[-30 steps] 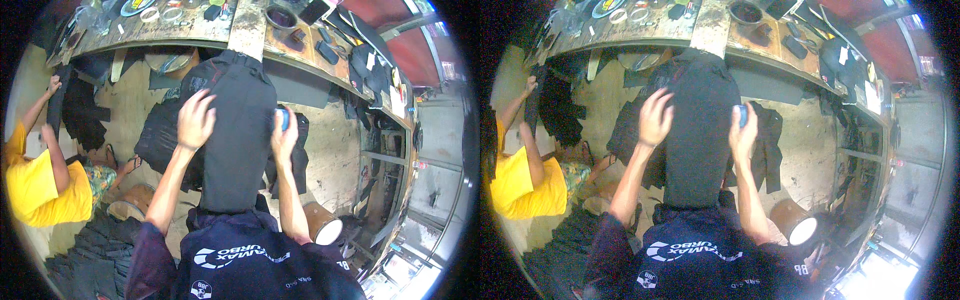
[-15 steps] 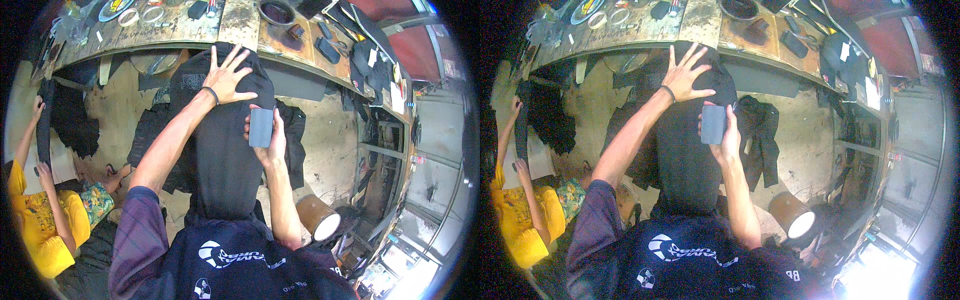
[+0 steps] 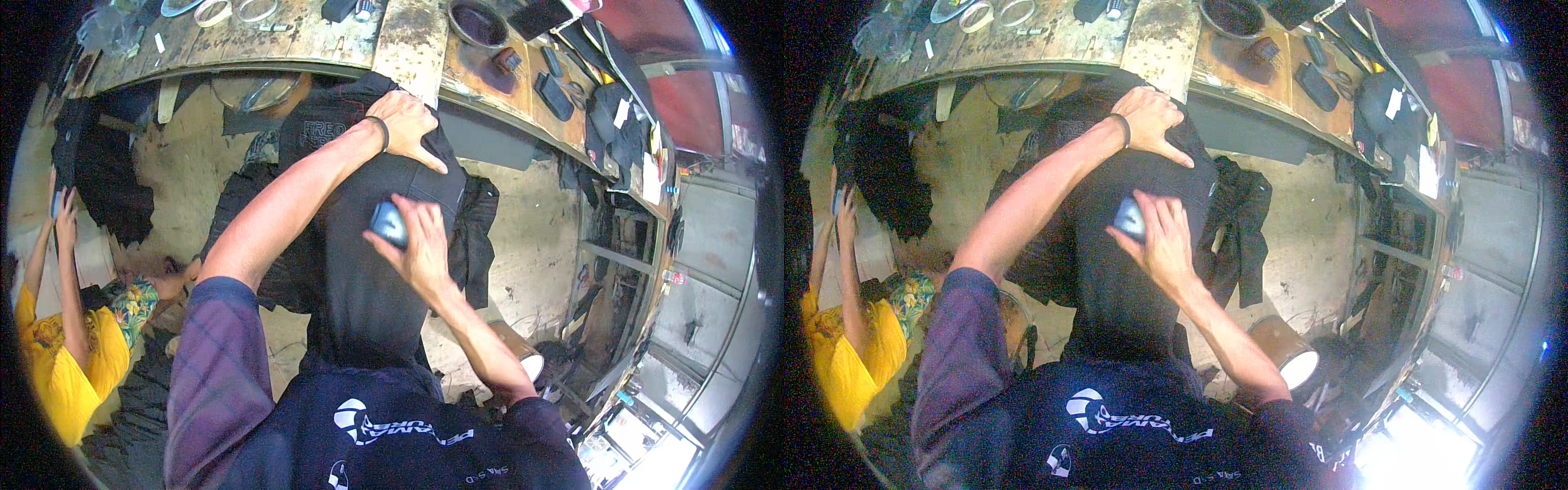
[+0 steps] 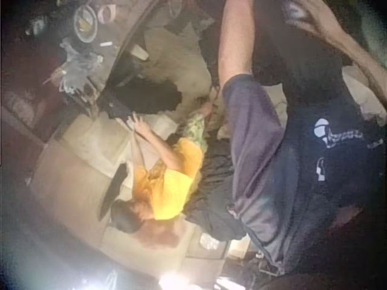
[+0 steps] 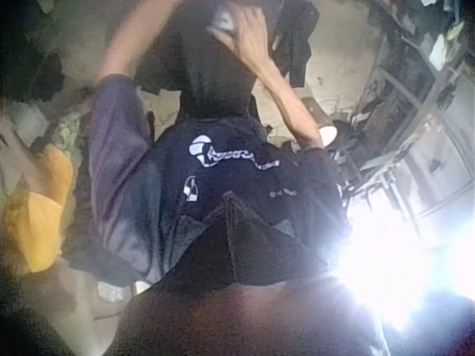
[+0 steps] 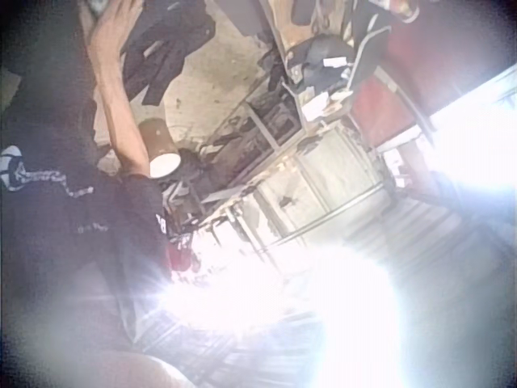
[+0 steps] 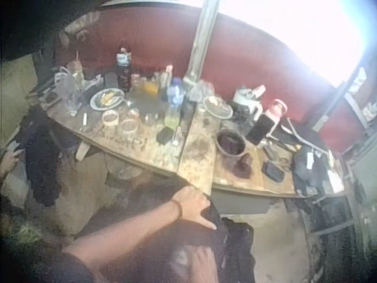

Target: The person repeatedly rubs a small blue block over the surface of black garments laid on a wooden table, flipping and repositioning them to cover different areas. The person works one garment at a time, smoothing and rubbing the fabric while another person in a yellow shirt works nearby.

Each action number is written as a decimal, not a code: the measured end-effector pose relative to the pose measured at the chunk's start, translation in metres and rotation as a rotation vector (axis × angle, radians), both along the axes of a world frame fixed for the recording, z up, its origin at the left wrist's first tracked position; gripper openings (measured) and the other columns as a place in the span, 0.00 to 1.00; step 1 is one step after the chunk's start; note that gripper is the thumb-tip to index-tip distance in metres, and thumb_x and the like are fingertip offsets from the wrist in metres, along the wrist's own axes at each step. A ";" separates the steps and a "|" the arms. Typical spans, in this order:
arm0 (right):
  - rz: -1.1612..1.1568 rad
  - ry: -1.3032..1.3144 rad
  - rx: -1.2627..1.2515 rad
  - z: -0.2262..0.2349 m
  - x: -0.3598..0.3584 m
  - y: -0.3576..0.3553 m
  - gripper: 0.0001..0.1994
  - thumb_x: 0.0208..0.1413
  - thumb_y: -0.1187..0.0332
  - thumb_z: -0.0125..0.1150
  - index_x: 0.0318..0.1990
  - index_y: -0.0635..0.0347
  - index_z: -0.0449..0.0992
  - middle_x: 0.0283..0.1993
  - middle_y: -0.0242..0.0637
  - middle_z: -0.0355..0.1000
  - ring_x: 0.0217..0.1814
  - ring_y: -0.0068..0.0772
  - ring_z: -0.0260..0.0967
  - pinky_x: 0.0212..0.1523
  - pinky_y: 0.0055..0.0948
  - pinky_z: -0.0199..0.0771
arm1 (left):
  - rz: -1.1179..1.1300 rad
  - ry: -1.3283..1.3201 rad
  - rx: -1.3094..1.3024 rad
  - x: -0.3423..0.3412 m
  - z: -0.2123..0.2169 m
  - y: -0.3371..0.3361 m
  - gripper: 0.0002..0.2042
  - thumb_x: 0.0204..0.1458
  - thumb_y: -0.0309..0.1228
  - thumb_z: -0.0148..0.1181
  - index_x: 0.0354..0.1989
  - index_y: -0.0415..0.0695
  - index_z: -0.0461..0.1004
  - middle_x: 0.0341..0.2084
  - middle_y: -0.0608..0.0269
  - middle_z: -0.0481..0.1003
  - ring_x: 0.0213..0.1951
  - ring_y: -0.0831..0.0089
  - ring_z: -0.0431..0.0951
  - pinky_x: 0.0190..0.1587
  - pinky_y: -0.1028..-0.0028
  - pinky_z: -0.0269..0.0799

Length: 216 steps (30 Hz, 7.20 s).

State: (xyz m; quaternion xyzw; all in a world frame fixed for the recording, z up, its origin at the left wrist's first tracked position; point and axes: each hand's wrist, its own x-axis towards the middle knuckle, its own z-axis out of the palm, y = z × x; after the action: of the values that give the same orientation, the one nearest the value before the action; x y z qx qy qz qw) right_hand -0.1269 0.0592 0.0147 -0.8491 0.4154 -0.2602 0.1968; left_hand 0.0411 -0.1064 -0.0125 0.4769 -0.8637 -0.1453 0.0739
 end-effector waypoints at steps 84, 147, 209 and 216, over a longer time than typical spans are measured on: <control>0.257 0.069 0.080 -0.003 -0.023 0.053 0.23 0.37 0.56 0.83 0.41 0.56 0.83 0.42 0.41 0.76 0.48 0.49 0.72 0.51 0.48 0.72 | 0.505 -0.011 -0.125 -0.017 -0.031 0.029 0.62 0.39 0.82 0.62 0.84 0.66 0.51 0.84 0.49 0.42 0.84 0.50 0.37 0.79 0.32 0.23; 0.065 0.072 0.063 -0.001 -0.009 0.044 0.24 0.39 0.58 0.83 0.44 0.58 0.81 0.43 0.41 0.75 0.46 0.46 0.71 0.46 0.44 0.72 | 0.238 -0.165 -0.108 0.003 0.014 -0.033 0.50 0.46 0.84 0.51 0.49 0.43 0.82 0.36 0.47 0.85 0.42 0.53 0.84 0.60 0.52 0.64; -0.251 -0.110 -0.198 0.002 -0.044 0.016 0.38 0.47 0.41 0.84 0.49 0.68 0.77 0.46 0.54 0.77 0.50 0.56 0.76 0.54 0.51 0.76 | 1.139 0.248 0.781 -0.093 -0.038 0.729 0.28 0.72 0.51 0.49 0.52 0.33 0.79 0.43 0.27 0.80 0.44 0.28 0.80 0.47 0.39 0.74; -0.027 0.015 -0.047 0.006 -0.033 0.119 0.40 0.39 0.44 0.89 0.51 0.64 0.76 0.44 0.52 0.80 0.49 0.52 0.80 0.59 0.49 0.77 | 1.279 0.052 0.710 -0.028 -0.065 0.830 0.19 0.70 0.41 0.55 0.53 0.36 0.80 0.46 0.35 0.80 0.53 0.33 0.77 0.57 0.46 0.73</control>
State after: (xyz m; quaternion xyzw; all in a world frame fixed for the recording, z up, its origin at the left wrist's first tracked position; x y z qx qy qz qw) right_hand -0.1597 0.1781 0.0212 -0.8497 0.4220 -0.2662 0.1703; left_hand 0.0127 0.7236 -0.0776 0.8797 -0.3149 -0.3562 0.0058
